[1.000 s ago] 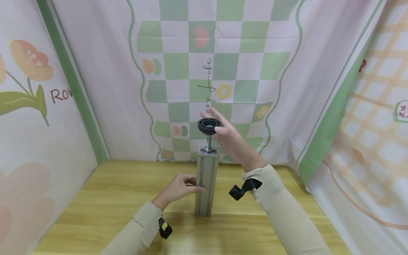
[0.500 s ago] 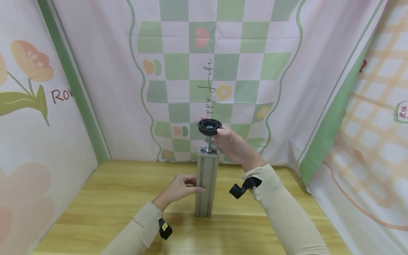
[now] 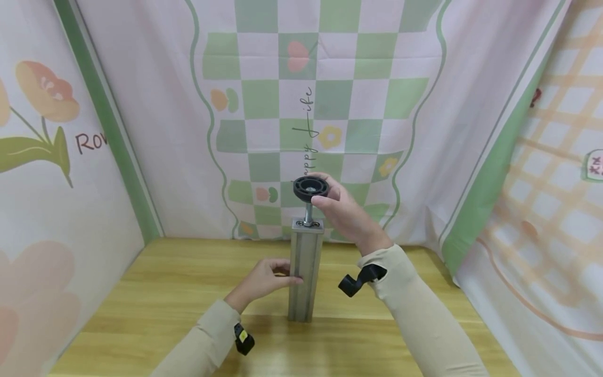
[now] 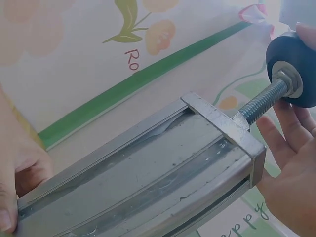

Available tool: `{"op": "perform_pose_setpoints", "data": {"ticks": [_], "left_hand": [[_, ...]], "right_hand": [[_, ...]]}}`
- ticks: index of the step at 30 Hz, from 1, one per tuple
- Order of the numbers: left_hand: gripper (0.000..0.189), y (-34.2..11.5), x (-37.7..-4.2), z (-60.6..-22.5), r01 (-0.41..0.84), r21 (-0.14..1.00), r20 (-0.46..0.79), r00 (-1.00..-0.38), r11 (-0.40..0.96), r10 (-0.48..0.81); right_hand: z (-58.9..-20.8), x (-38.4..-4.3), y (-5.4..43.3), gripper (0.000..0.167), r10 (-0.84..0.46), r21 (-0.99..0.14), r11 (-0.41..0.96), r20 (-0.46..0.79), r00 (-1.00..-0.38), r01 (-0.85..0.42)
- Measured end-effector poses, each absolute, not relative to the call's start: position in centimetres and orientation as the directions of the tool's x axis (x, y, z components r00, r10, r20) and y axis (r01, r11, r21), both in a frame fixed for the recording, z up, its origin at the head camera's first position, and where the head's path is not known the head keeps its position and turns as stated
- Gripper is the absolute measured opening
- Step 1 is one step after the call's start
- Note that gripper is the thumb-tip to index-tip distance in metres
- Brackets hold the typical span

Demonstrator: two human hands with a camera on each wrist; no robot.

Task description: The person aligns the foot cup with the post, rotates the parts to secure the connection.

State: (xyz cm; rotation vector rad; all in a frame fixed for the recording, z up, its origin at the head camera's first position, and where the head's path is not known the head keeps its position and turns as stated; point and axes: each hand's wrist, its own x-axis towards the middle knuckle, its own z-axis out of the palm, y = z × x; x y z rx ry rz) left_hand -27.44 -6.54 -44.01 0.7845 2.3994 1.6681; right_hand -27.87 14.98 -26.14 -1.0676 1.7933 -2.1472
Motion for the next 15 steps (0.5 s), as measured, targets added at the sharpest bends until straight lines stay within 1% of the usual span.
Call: {"op": "perform_pose_setpoints", "data": {"ticks": [4,8,12,15], "left_hand": [[0.024,-6.6,-27.4,-44.0,0.343,0.904,0.193,-0.858,0.253,0.475],[0.024,-6.6,-27.3,-44.0,0.339,0.906,0.19,-0.86,0.252,0.473],[0.022,-6.6,-27.2,-44.0,0.338,0.907,0.191,-0.86,0.249,0.473],[0.022,-6.6,-27.2,-44.0,0.336,0.908,0.188,-0.86,0.248,0.474]], "right_hand": [[-25.8,-27.5,14.6,0.048,-0.474,-0.916,-0.237,0.4,-0.784,-0.324],[-25.4,-27.1,14.2,0.05,-0.425,-0.924,-0.162,0.383,-0.82,-0.347],[-25.0,-26.7,13.8,0.062,-0.399,-0.923,-0.11,0.381,-0.834,-0.369],[-25.0,-26.6,13.8,0.076,-0.407,-0.918,-0.103,0.391,-0.826,-0.384]]}}
